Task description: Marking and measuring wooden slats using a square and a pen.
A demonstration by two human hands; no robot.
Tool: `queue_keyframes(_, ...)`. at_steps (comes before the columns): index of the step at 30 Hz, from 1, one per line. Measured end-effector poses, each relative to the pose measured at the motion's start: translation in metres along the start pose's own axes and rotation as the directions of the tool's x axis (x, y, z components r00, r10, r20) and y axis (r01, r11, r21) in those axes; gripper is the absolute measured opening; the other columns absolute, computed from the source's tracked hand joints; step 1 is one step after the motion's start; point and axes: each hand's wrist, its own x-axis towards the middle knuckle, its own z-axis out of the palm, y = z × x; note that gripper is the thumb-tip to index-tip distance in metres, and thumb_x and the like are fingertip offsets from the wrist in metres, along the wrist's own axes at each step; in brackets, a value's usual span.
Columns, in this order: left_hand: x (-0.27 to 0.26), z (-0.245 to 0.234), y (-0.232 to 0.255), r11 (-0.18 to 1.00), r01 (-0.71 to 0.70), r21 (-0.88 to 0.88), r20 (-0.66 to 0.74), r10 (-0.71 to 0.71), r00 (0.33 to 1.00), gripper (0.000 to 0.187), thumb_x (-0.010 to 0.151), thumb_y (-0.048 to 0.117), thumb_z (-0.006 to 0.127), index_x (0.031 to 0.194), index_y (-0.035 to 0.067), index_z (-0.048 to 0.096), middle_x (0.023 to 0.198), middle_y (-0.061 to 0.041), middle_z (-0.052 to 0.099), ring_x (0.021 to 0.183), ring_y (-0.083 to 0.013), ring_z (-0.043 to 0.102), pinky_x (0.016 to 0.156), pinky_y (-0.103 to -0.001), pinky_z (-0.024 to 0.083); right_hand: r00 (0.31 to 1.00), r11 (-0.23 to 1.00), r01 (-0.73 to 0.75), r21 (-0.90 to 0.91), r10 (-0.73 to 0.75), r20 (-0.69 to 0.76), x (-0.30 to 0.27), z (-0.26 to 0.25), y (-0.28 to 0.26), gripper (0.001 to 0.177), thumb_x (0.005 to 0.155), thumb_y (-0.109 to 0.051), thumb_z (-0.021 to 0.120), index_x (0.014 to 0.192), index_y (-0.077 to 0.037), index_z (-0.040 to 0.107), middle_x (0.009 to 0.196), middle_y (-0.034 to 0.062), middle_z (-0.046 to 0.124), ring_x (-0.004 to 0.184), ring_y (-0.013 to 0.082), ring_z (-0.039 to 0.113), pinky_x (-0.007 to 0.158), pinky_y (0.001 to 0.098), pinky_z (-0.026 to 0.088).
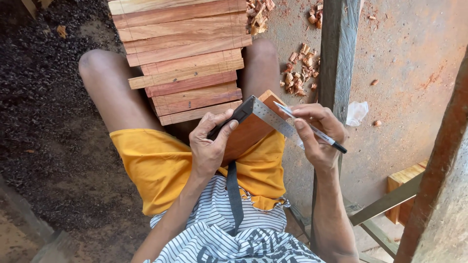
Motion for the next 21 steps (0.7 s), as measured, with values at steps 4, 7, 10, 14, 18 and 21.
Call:
queue_keyframes(4, 0.0, 0.0009, 0.0013, 1.0, 0.007, -0.006, -0.015, -0.007, 1.0, 0.023, 0.093, 0.001, 0.078, 0.116, 0.0, 0.074, 0.088, -0.002, 0.064, 0.082, -0.0087, 0.056, 0.078, -0.021, 0.047, 0.997, 0.998, 0.029, 0.062, -0.034, 0.072, 0.0018, 0.003, 0.0013, 0.015, 0.101, 0.002, 0.066, 0.115, 0.002, 0.062, 0.119, 0.0178, 0.07, 0.118, 0.024, 0.071, 0.107, 0.0374, 0.059)
queue_keyframes(7, -0.0001, 0.0006, 0.0006, 1.0, 0.016, -0.003, -0.02, -0.016, 1.0, 0.023, 0.093, 0.001, 0.078, 0.115, 0.0, 0.075, 0.086, -0.002, 0.063, 0.081, -0.0086, 0.056, 0.077, -0.021, 0.047, 0.994, 0.998, 0.043, 0.051, -0.048, 0.102, 0.0039, 0.0038, -0.0002, 0.015, 0.1, 0.004, 0.067, 0.115, 0.002, 0.062, 0.119, 0.0186, 0.071, 0.119, 0.0258, 0.071, 0.109, 0.0383, 0.058)
queue_keyframes(10, -0.0001, 0.0001, 0.0007, 1.0, 0.01, -0.005, -0.018, -0.011, 1.0, 0.023, 0.092, 0.001, 0.078, 0.115, 0.0, 0.075, 0.087, -0.002, 0.064, 0.081, -0.0083, 0.056, 0.078, -0.021, 0.047, 0.992, 0.998, 0.052, 0.039, -0.056, 0.112, 0.0055, 0.0038, -0.0021, 0.015, 0.1, 0.004, 0.067, 0.114, 0.003, 0.063, 0.119, 0.0185, 0.071, 0.12, 0.0269, 0.071, 0.109, 0.0389, 0.058)
queue_keyframes(14, 0.0008, 0.0005, 0.001, 1.0, 0.011, -0.022, -0.015, -0.011, 1.0, 0.025, 0.092, 0.002, 0.078, 0.117, 0.0, 0.074, 0.087, -0.001, 0.064, 0.081, -0.0081, 0.055, 0.077, -0.021, 0.047, 0.993, 0.998, 0.056, -0.04, -0.051, 0.111, 0.0078, 0.0045, -0.0062, 0.013, 0.099, 0.004, 0.068, 0.112, 0.003, 0.065, 0.117, 0.0176, 0.072, 0.119, 0.0271, 0.072, 0.106, 0.0382, 0.059)
queue_keyframes(18, -0.0002, 0.0009, -0.0016, 1.0, 0.022, 0.009, -0.024, -0.022, 0.999, 0.024, 0.092, 0.002, 0.079, 0.116, 0.0, 0.076, 0.085, -0.002, 0.062, 0.079, -0.0083, 0.053, 0.074, -0.021, 0.045, 0.991, 0.998, 0.054, -0.034, -0.049, 0.128, 0.0081, 0.0038, -0.0034, 0.014, 0.099, 0.004, 0.068, 0.112, 0.003, 0.065, 0.117, 0.0176, 0.073, 0.118, 0.0266, 0.072, 0.104, 0.0372, 0.059)
queue_keyframes(21, 0.0008, 0.0013, -0.0017, 1.0, 0.021, 0.01, -0.025, -0.021, 0.999, 0.024, 0.092, 0.003, 0.079, 0.116, 0.001, 0.075, 0.085, -0.002, 0.062, 0.078, -0.0082, 0.053, 0.073, -0.021, 0.046, 0.99, 0.999, 0.05, -0.011, -0.048, 0.131, 0.008, 0.0035, -0.002, 0.014, 0.099, 0.004, 0.069, 0.113, 0.002, 0.066, 0.117, 0.0171, 0.073, 0.119, 0.0266, 0.072, 0.105, 0.0371, 0.06)
